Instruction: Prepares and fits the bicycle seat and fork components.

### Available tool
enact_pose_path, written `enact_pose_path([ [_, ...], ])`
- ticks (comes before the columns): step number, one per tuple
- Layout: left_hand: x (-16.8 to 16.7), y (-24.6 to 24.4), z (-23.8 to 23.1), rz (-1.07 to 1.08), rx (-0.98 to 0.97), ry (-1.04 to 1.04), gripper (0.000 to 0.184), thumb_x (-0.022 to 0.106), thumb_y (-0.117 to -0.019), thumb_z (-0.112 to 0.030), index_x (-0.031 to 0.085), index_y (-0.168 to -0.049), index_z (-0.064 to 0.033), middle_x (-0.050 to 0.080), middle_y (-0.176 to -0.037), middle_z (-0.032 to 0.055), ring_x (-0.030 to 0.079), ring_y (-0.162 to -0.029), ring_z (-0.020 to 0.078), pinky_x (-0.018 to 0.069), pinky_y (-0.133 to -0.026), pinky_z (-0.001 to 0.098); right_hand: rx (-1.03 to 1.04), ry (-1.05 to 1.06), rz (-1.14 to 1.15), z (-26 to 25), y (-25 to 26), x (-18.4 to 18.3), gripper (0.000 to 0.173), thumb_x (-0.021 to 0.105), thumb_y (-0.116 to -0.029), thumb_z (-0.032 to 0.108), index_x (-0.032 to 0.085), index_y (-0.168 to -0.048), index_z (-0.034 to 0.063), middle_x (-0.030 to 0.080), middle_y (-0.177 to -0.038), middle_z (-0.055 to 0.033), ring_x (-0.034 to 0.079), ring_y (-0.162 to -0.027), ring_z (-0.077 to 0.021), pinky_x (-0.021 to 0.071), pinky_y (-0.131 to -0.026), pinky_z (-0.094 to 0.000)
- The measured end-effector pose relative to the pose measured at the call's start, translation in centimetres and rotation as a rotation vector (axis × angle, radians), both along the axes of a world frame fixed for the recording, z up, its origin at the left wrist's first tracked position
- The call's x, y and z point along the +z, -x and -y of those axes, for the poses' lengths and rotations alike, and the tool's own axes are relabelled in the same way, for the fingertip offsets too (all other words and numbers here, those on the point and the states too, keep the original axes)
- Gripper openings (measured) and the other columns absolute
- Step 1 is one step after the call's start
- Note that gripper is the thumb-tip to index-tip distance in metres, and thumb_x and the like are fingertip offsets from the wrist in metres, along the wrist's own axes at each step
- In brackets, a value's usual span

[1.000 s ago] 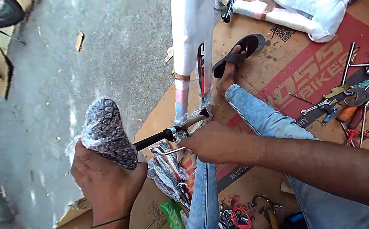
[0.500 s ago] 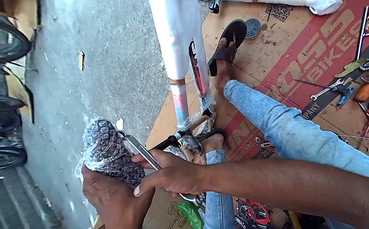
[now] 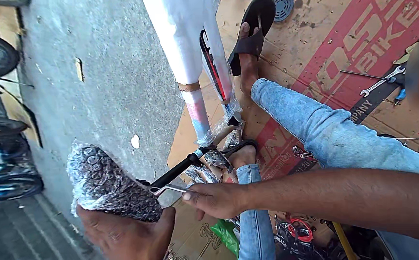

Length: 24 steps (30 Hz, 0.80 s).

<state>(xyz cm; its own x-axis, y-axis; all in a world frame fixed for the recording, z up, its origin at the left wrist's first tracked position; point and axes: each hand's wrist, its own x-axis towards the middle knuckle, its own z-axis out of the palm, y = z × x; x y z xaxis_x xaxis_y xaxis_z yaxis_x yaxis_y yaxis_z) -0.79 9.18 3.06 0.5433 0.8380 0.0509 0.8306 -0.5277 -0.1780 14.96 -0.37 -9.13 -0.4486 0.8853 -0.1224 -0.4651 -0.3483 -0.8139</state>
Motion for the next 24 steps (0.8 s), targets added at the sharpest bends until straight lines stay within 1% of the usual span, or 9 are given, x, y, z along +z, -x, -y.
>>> enact_pose_path([
  [1,0.2,0.0,-0.1,0.003,0.000,0.022,0.135,0.080,-0.0546,-0.034,0.005,-0.155,0.0170,0.024,-0.156,0.0441,0.027,-0.146,0.0562,0.0212,-0.123,0.0575,-0.056,-0.088,0.161,-0.1,-0.7,-0.6,0.055,0.024,-0.1129,0.044,0.056,-0.133,0.0040,0.070,-0.101,-0.0147,0.068,-0.086,-0.0245,0.0557,-0.078,-0.0475],
  [3,0.5,0.2,-0.6,0.008,0.016,0.052,0.137,0.080,-0.0531,-0.034,0.005,-0.156,0.0157,0.024,-0.157,0.0425,0.028,-0.147,0.0537,0.0227,-0.122,0.0569,-0.089,-0.249,0.518,-0.3,-3.1,-0.9,0.045,0.033,-0.1126,0.038,0.065,-0.120,0.0085,0.068,-0.091,-0.0098,0.068,-0.086,-0.0249,0.0547,-0.075,-0.0499],
  [6,0.8,0.5,-1.4,0.020,0.034,0.085,0.137,0.079,-0.0530,-0.036,0.004,-0.157,0.0121,0.025,-0.158,0.0390,0.028,-0.149,0.0497,0.0242,-0.122,0.0570,-0.070,-0.418,0.901,-1.0,-6.4,-0.1,0.026,0.052,-0.1060,0.037,0.072,-0.114,0.0229,0.070,-0.092,-0.0008,0.069,-0.086,-0.0209,0.0546,-0.068,-0.0484],
  [7,0.8,0.5,-1.6,0.023,0.039,0.091,0.137,0.079,-0.0525,-0.035,0.003,-0.157,0.0114,0.025,-0.158,0.0382,0.028,-0.149,0.0490,0.0242,-0.122,0.0566,-0.099,-0.466,0.959,-1.0,-6.8,0.1,0.022,0.055,-0.1041,0.037,0.072,-0.110,0.0239,0.070,-0.089,0.0001,0.068,-0.083,-0.0207,0.0531,-0.064,-0.0472],
  [10,0.7,0.4,-1.3,0.045,0.030,0.099,0.137,0.079,-0.0530,-0.034,0.002,-0.157,0.0120,0.025,-0.158,0.0385,0.028,-0.149,0.0474,0.0236,-0.123,0.0541,-0.174,-0.603,1.020,-1.7,-7.0,0.8,0.021,0.056,-0.1032,0.036,0.071,-0.100,0.0210,0.066,-0.080,-0.0001,0.066,-0.075,-0.0212,0.0501,-0.059,-0.0451],
  [14,0.7,0.5,-0.8,0.096,0.067,0.143,0.141,0.081,-0.0531,-0.033,-0.002,-0.158,0.0103,0.021,-0.161,0.0362,0.026,-0.152,0.0400,0.0250,-0.124,0.0465,-0.173,-0.692,1.021,-3.2,-6.7,1.7,0.020,0.057,-0.1031,0.032,0.071,-0.099,0.0184,0.065,-0.079,-0.0021,0.066,-0.074,-0.0238,0.0482,-0.057,-0.0458],
  [17,0.6,0.9,-1.1,0.136,0.064,0.162,0.139,0.082,-0.0539,-0.031,-0.001,-0.158,0.0087,0.024,-0.161,0.0327,0.030,-0.152,0.0344,0.0279,-0.124,0.0422,-0.188,-0.724,1.014,-3.8,-6.4,2.0,0.021,0.056,-0.1038,0.030,0.070,-0.100,0.0164,0.065,-0.080,-0.0038,0.065,-0.075,-0.0252,0.0474,-0.058,-0.0455],
  [20,0.6,0.9,-1.1,0.132,0.069,0.168,0.137,0.082,-0.0548,-0.029,0.000,-0.158,0.0087,0.025,-0.161,0.0324,0.030,-0.152,0.0350,0.0283,-0.124,0.0425,-0.297,-0.729,0.998,-4.3,-6.5,2.3,0.022,0.054,-0.1044,0.028,0.071,-0.099,0.0143,0.066,-0.081,-0.0055,0.066,-0.076,-0.0262,0.0465,-0.059,-0.0451],
  [24,0.5,1.5,-1.4,0.107,0.070,0.144,0.138,0.083,-0.0547,-0.035,0.003,-0.158,0.0082,0.027,-0.160,0.0321,0.031,-0.151,0.0365,0.0273,-0.124,0.0447,-0.403,-0.800,1.052,-4.3,-6.5,4.5,0.017,0.058,-0.0997,0.014,0.075,-0.096,0.0120,0.068,-0.081,-0.0068,0.066,-0.075,-0.0271,0.0463,-0.060,-0.0447],
])
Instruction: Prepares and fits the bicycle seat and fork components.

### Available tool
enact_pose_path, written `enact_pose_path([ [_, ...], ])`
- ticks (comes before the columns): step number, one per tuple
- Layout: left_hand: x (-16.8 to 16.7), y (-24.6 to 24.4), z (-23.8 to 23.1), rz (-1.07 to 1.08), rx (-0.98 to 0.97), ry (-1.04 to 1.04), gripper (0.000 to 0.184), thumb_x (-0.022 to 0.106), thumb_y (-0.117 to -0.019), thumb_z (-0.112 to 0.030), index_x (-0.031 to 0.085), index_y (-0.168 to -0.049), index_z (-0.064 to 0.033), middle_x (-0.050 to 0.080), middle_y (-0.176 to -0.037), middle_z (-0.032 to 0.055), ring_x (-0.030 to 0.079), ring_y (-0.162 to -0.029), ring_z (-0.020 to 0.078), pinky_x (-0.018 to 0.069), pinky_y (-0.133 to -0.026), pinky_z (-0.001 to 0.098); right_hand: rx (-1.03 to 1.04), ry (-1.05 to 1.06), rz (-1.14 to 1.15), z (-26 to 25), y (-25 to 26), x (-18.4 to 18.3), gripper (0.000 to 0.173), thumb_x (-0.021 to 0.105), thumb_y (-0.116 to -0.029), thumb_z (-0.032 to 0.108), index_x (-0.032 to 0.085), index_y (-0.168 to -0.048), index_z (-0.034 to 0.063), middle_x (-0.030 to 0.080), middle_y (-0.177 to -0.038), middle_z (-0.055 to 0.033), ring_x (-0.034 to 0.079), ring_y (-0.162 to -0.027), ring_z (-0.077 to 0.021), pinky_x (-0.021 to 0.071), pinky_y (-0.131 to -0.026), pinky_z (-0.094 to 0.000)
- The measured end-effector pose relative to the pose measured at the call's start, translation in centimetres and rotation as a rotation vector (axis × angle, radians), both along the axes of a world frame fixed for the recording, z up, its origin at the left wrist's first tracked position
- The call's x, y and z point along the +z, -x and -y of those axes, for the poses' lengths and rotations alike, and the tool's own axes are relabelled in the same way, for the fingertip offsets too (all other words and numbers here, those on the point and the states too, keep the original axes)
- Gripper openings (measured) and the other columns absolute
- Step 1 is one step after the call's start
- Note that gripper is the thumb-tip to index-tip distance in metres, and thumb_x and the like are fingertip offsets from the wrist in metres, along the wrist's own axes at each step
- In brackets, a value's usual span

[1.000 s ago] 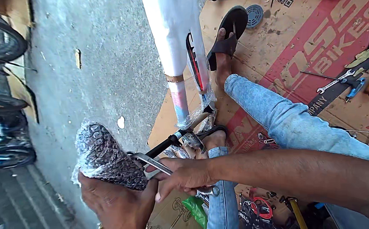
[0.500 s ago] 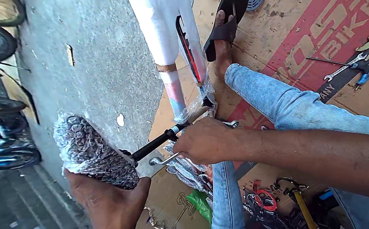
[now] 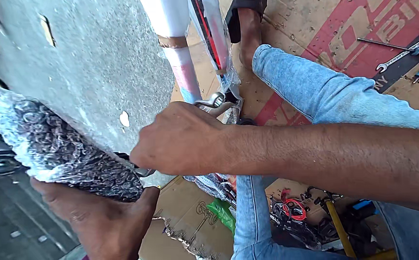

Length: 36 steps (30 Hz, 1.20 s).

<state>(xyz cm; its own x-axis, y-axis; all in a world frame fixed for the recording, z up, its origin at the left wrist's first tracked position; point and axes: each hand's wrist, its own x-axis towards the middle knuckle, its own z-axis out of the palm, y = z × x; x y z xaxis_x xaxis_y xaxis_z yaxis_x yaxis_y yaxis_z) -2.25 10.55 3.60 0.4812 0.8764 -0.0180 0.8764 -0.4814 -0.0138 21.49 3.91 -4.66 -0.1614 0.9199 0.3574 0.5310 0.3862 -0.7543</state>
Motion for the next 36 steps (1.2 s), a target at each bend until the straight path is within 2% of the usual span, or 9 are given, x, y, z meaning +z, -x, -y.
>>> enact_pose_path([
  [4,-0.2,0.4,0.0,-0.026,-0.039,-0.042,0.130,0.085,-0.0637,-0.046,0.013,-0.158,0.0080,0.037,-0.155,0.0310,0.040,-0.146,0.0379,0.0319,-0.121,0.0481,-0.073,-0.173,0.074,-1.5,1.0,3.4,0.023,0.060,-0.0976,0.014,0.076,-0.082,0.0100,0.067,-0.077,-0.0057,0.063,-0.077,-0.0243,0.0445,-0.066,-0.0424],
  [8,-0.7,-0.9,1.2,-0.110,-0.052,-0.164,0.134,0.081,-0.0558,-0.042,0.010,-0.157,0.0121,0.032,-0.155,0.0377,0.034,-0.145,0.0501,0.0247,-0.122,0.0561,0.149,-0.187,0.342,-3.8,-1.8,3.0,0.016,0.060,-0.0991,0.014,0.074,-0.097,0.0073,0.068,-0.092,-0.0100,0.063,-0.092,-0.0305,0.0433,-0.076,-0.0504],
  [14,-1.0,-1.8,1.9,-0.102,-0.046,-0.234,0.128,0.074,-0.0652,-0.060,0.015,-0.157,0.0071,0.037,-0.151,0.0382,0.038,-0.139,0.0551,0.0288,-0.116,0.0637,0.259,-0.266,0.405,-4.6,-2.9,1.6,0.026,0.065,-0.0960,0.037,0.071,-0.086,0.0142,0.061,-0.075,-0.0047,0.061,-0.074,-0.0269,0.0408,-0.064,-0.0481],
  [19,0.4,-2.2,-0.9,-0.207,0.022,-0.197,0.138,0.075,-0.0501,-0.082,0.031,-0.152,-0.0002,0.047,-0.137,0.0392,0.047,-0.125,0.0593,0.0359,-0.103,0.0722,0.249,-0.261,0.461,-5.0,-2.9,1.6,0.035,0.061,-0.0975,0.042,0.068,-0.078,0.0129,0.057,-0.069,-0.0031,0.058,-0.069,-0.0250,0.0383,-0.059,-0.0461],
  [24,-0.2,-2.1,-0.7,-0.142,-0.010,-0.182,0.142,0.079,-0.0493,-0.081,0.028,-0.154,0.0001,0.042,-0.144,0.0393,0.041,-0.131,0.0609,0.0312,-0.106,0.0744,0.036,-0.243,0.137,-4.0,0.6,-6.4,0.046,0.054,-0.0995,0.050,0.063,-0.072,0.0140,0.055,-0.058,-0.0026,0.061,-0.059,-0.0253,0.0451,-0.055,-0.0491],
  [26,-0.4,-2.4,0.0,-0.087,-0.065,-0.152,0.139,0.081,-0.0527,-0.077,0.027,-0.154,0.0024,0.042,-0.145,0.0382,0.041,-0.133,0.0584,0.0316,-0.109,0.0726,-0.112,-0.212,-0.138,-2.3,5.3,-12.5,0.049,0.052,-0.1004,0.053,0.063,-0.073,0.0134,0.056,-0.057,-0.0027,0.062,-0.054,-0.0234,0.0480,-0.049,-0.0486],
  [29,-0.5,-2.5,-0.7,-0.030,-0.146,-0.158,0.130,0.084,-0.0547,-0.072,0.036,-0.149,0.0037,0.049,-0.144,0.0314,0.046,-0.134,0.0495,0.0337,-0.112,0.0665,-0.019,-0.137,-0.350,-2.2,6.5,-13.9,0.043,0.053,-0.1036,0.041,0.070,-0.083,0.0073,0.065,-0.068,-0.0077,0.067,-0.065,-0.0248,0.0547,-0.060,-0.0520],
  [33,-0.2,-3.4,-0.1,-0.055,-0.064,-0.128,0.136,0.091,-0.0426,-0.065,0.039,-0.153,-0.0035,0.054,-0.142,0.0237,0.048,-0.135,0.0411,0.0353,-0.117,0.0566,0.130,-0.236,-0.032,-2.3,1.2,-11.4,0.052,0.042,-0.1050,0.048,0.063,-0.076,0.0107,0.057,-0.059,-0.0059,0.061,-0.055,-0.0259,0.0462,-0.049,-0.0505],
  [36,0.3,-4.0,0.6,-0.064,-0.023,-0.076,0.131,0.094,-0.0464,-0.056,0.039,-0.156,-0.0095,0.054,-0.144,0.0218,0.048,-0.137,0.0374,0.0369,-0.117,0.0517,0.137,-0.254,0.223,-2.5,-1.8,-8.0,0.056,0.037,-0.1042,0.052,0.058,-0.072,0.0117,0.053,-0.056,-0.0073,0.059,-0.050,-0.0310,0.0431,-0.042,-0.0526],
])
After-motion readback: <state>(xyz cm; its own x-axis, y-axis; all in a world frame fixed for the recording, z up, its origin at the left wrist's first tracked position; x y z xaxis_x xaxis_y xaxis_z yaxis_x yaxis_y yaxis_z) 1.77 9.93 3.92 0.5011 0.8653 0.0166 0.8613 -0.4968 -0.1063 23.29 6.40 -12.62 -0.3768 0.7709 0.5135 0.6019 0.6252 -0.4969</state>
